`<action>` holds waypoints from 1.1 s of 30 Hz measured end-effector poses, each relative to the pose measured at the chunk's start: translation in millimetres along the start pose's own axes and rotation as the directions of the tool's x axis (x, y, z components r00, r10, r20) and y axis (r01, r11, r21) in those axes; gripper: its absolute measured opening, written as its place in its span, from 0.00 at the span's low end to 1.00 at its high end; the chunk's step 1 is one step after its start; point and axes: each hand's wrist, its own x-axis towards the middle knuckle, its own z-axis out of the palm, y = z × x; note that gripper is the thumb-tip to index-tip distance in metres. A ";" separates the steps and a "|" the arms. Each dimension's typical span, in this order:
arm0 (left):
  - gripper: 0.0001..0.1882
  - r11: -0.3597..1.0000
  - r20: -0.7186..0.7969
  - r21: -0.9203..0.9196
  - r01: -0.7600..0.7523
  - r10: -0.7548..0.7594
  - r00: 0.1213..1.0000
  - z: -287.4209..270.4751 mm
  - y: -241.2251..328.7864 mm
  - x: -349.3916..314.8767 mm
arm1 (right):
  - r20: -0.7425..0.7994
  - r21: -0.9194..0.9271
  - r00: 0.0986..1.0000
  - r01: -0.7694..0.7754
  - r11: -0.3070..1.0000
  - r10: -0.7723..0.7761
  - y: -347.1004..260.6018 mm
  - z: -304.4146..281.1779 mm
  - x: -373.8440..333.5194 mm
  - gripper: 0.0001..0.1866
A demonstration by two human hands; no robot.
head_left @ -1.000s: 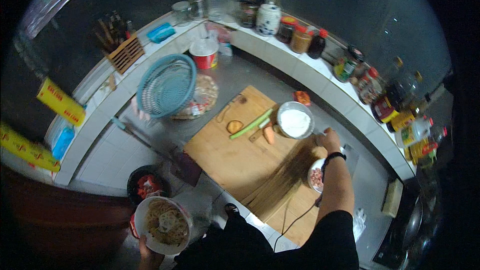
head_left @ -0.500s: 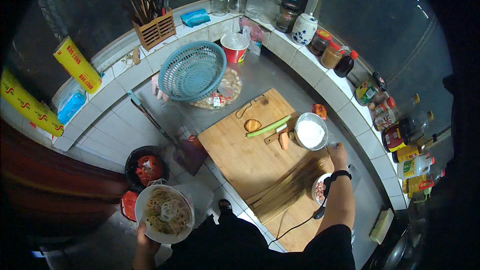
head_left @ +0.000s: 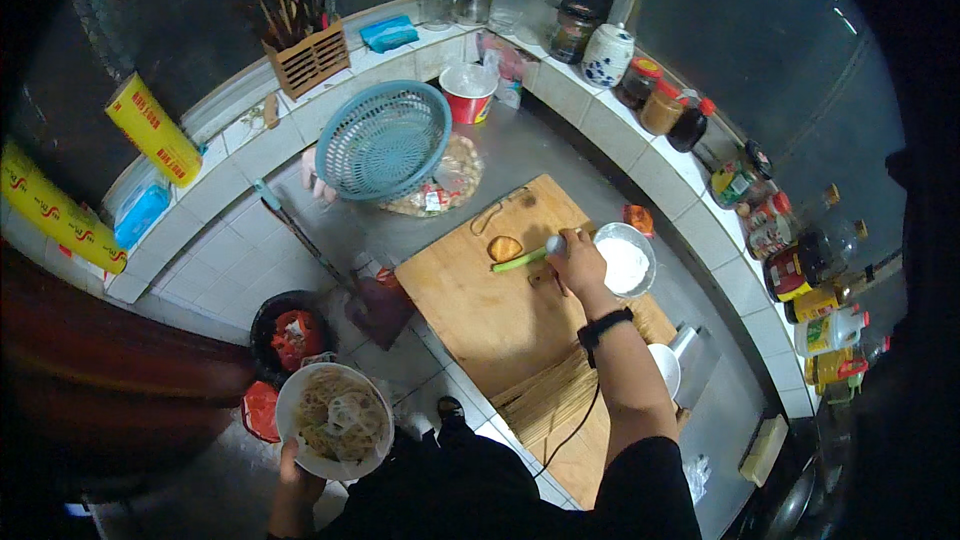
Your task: The person washes a white plate and a metal pan in a double-basin sink using a scrubbing pad and running water, then rinses and sets them aside. The person then moves to a countertop and handles a clear plastic bag near a cutting board with food items.
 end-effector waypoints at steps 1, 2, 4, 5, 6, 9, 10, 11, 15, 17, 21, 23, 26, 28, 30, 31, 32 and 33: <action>0.40 1.000 -0.020 -0.006 -0.006 0.006 1.000 0.2 -0.4 -1.5 | 0.024 -0.041 1.000 -0.016 0.999 0.017 -4.6 7.3 12.7 0.26; 0.40 1.000 -0.040 0.013 -0.014 0.014 0.999 -0.5 -0.4 -3.0 | 0.043 -0.077 0.999 -0.025 0.997 0.029 -9.2 14.5 25.4 0.26; 0.39 0.998 -0.062 0.057 -0.035 0.039 0.997 -2.8 -2.0 -11.7 | 0.097 -0.160 0.992 -0.063 0.985 0.079 -19.1 28.8 43.1 0.26; 0.39 0.996 -0.072 0.078 -0.051 0.056 0.996 -4.9 -2.6 -16.1 | 0.105 -0.176 0.990 -0.070 0.982 0.089 -22.1 34.1 47.9 0.26; 0.38 0.994 -0.098 0.087 -0.066 0.074 0.992 -7.4 -2.6 -20.5 | 0.111 -0.196 0.987 -0.091 0.976 0.114 -24.9 38.9 50.9 0.25; 0.38 0.990 -0.173 0.070 -0.118 0.129 0.977 -14.3 -8.6 -33.2 | 0.179 -0.227 0.979 -0.057 0.972 0.099 -29.5 48.2 54.0 0.28; 0.38 0.989 -0.196 0.067 -0.134 0.145 0.970 -17.2 -9.3 -36.3 | 0.210 -0.223 0.971 -0.068 0.972 0.116 -30.5 49.1 56.1 0.29; 0.38 0.986 -0.219 0.086 -0.141 0.157 0.963 -18.6 -10.4 -38.8 | 0.164 -0.201 0.983 -0.053 0.978 0.087 -28.9 48.0 55.3 0.30; 0.38 0.990 -0.304 -0.072 -0.122 0.095 0.948 -9.7 -8.3 -57.1 | -0.075 -0.060 0.996 0.036 0.998 -0.041 -18.0 34.3 33.9 0.30; 0.40 0.980 -0.309 -0.109 -0.167 0.126 0.943 -1.8 -10.3 -60.7 | -0.108 -0.037 0.993 0.052 0.998 -0.055 -22.0 26.1 15.5 0.29; 0.39 0.986 -0.380 -0.110 -0.122 0.072 0.922 -6.9 -8.5 -80.4 | 0.257 0.062 0.956 0.129 0.990 -0.141 -62.3 15.9 -42.5 0.27; 0.38 0.980 -0.422 -0.144 -0.138 0.065 0.904 -12.5 -8.4 -87.3 | 0.449 0.038 0.863 0.238 0.970 -0.229 -98.7 19.3 -69.3 0.26; 0.39 0.973 -0.414 -0.196 -0.125 0.033 0.910 -23.4 -3.6 -104.8 | 0.535 0.109 0.712 0.476 0.873 -0.455 -156.5 33.0 -107.1 0.25; 0.39 0.962 -0.366 -0.181 -0.203 0.126 0.922 -33.9 -8.1 -119.9 | 0.412 0.127 0.667 0.633 0.763 -0.621 -198.3 50.1 -139.0 0.24; 0.40 0.952 -0.340 -0.165 -0.258 0.190 0.921 -57.4 -12.9 -138.5 | 0.500 0.209 0.531 0.693 0.690 -0.684 -241.9 64.0 -172.5 0.26; 0.40 0.943 -0.327 -0.160 -0.292 0.228 0.917 -76.6 -12.3 -145.9 | 0.537 0.248 0.454 0.721 0.648 -0.711 -265.9 68.0 -190.4 0.27; 0.41 0.929 -0.327 -0.153 -0.336 0.274 0.905 -100.0 -11.1 -156.3 | 0.605 0.255 0.354 0.762 0.595 -0.713 -291.4 71.1 -208.4 0.30; 0.41 0.913 -0.373 -0.152 -0.378 0.301 0.878 -117.2 -17.0 -178.8 | 0.621 0.264 0.303 0.787 0.557 -0.723 -319.0 74.8 -223.2 0.30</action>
